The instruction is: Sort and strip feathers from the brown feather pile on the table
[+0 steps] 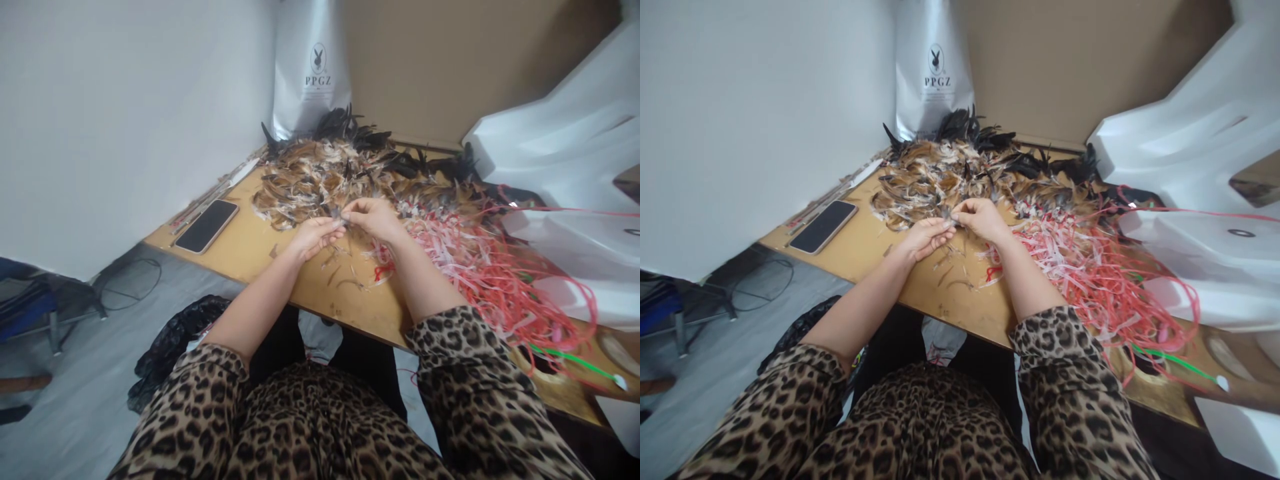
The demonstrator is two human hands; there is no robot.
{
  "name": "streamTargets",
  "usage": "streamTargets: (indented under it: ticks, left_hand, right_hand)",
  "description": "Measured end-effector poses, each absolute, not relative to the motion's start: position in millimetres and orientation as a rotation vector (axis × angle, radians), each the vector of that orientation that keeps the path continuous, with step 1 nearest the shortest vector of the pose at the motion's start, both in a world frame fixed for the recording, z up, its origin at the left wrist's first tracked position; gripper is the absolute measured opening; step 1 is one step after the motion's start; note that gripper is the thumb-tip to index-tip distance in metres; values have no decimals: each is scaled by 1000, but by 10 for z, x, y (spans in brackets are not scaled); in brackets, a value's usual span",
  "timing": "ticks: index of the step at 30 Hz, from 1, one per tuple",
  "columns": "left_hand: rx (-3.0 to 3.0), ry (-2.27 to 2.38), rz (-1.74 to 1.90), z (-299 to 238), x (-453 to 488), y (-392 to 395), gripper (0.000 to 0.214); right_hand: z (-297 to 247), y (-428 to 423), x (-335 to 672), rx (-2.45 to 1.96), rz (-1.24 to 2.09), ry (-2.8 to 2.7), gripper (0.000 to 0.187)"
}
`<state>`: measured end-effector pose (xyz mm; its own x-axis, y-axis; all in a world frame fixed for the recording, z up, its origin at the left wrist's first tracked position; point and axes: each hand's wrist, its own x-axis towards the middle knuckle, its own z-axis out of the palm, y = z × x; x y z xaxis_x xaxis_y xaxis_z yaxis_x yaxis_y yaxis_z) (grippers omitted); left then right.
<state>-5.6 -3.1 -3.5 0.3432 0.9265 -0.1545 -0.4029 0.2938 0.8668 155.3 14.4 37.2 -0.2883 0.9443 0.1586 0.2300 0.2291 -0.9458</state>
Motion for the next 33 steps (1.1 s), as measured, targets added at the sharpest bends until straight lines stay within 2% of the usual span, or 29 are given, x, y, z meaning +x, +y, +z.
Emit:
streamTargets:
  ticks: [5, 11, 17, 28, 33]
  left_hand:
    - [884, 775, 974, -29, -46, -49, 8]
    - [841, 814, 1102, -64, -62, 4, 10]
    - [908, 801, 1085, -80, -60, 7, 14]
    - [953, 858, 1084, -77, -41, -2, 17]
    - [836, 876, 1201, -49, -68, 20, 13]
  right_hand:
    - [368, 145, 1530, -1079, 1128, -1659, 18]
    - [339, 149, 1540, -1215, 1169, -1355, 29]
    - [285, 109, 1466, -1164, 1305, -1422, 31]
    - [238, 130, 1440, -1180, 1248, -1398, 25]
    - [314, 241, 1624, -1294, 1019, -1212, 29]
